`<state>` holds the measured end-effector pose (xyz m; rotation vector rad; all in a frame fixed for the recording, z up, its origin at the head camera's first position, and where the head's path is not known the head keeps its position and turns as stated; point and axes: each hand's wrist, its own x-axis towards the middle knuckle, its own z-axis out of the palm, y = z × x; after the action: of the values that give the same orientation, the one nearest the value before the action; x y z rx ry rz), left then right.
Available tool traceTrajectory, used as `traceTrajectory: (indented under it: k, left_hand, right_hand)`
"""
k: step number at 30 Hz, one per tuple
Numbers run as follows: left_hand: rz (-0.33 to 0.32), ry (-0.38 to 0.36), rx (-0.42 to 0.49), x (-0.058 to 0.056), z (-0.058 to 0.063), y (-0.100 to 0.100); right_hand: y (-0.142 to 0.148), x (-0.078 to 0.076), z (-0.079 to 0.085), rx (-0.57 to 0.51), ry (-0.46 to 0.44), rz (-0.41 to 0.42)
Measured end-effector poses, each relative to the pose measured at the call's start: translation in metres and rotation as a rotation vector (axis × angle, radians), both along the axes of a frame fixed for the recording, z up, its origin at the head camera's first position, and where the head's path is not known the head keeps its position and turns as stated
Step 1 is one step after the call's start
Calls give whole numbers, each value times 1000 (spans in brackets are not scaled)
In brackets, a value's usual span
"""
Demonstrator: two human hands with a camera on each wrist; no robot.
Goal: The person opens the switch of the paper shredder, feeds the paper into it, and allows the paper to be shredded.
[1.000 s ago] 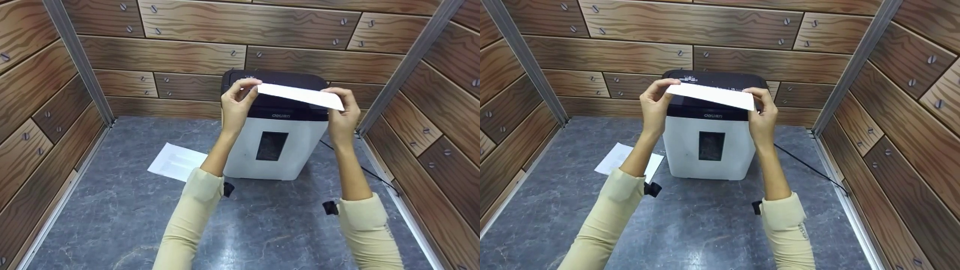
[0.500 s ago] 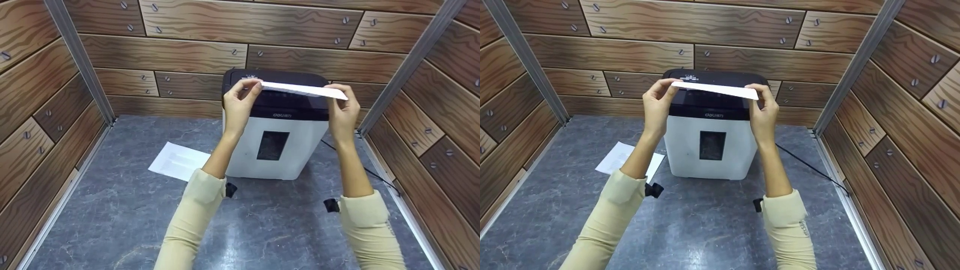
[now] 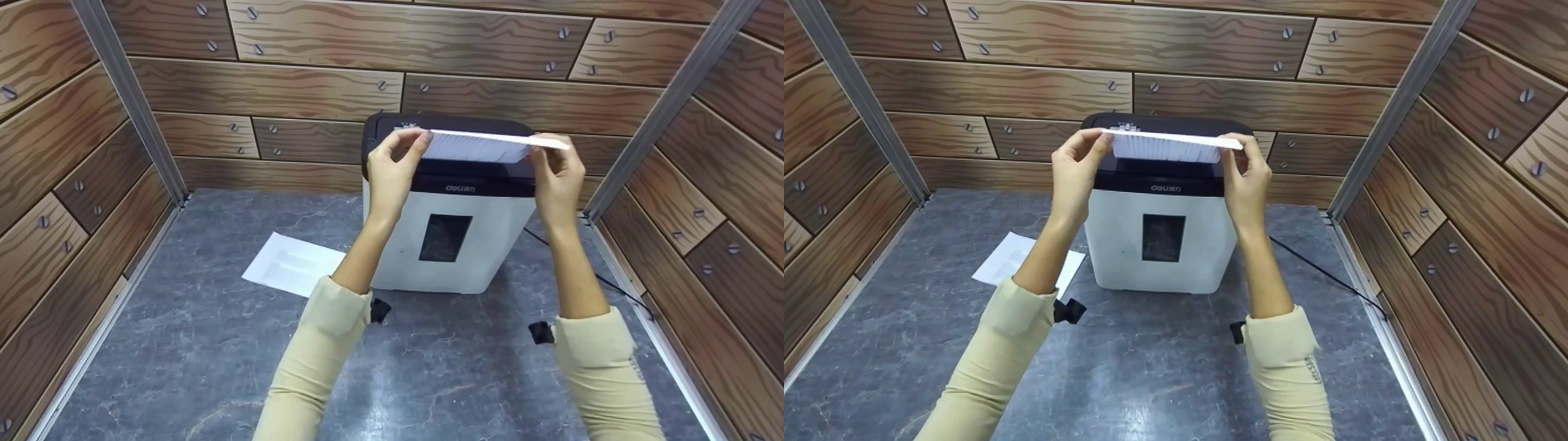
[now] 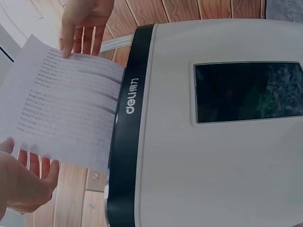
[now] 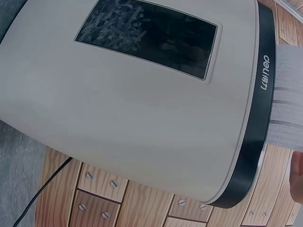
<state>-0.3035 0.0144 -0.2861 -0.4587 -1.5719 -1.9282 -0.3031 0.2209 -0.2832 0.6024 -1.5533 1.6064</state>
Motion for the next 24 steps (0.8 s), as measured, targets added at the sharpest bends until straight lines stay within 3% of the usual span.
traceTrajectory:
  k: [7,12,16,20,24]
  left_hand:
    - [8,50,51,-3,-3,1]
    - [24,57,72,-2,-1,0]
    - [35,54,59,-2,0,0]
    - [47,36,45,-2,1,1]
    - [72,9,20,-1,4,1]
  right_hand:
    - [4,-12,-6,127,9,-104]
    - [16,-36,-24,314,-53,-167]
    - [21,-48,-32,458,-95,-264]
    - [22,-55,-30,526,-65,-318]
    - [18,-59,-25,561,-149,-364]
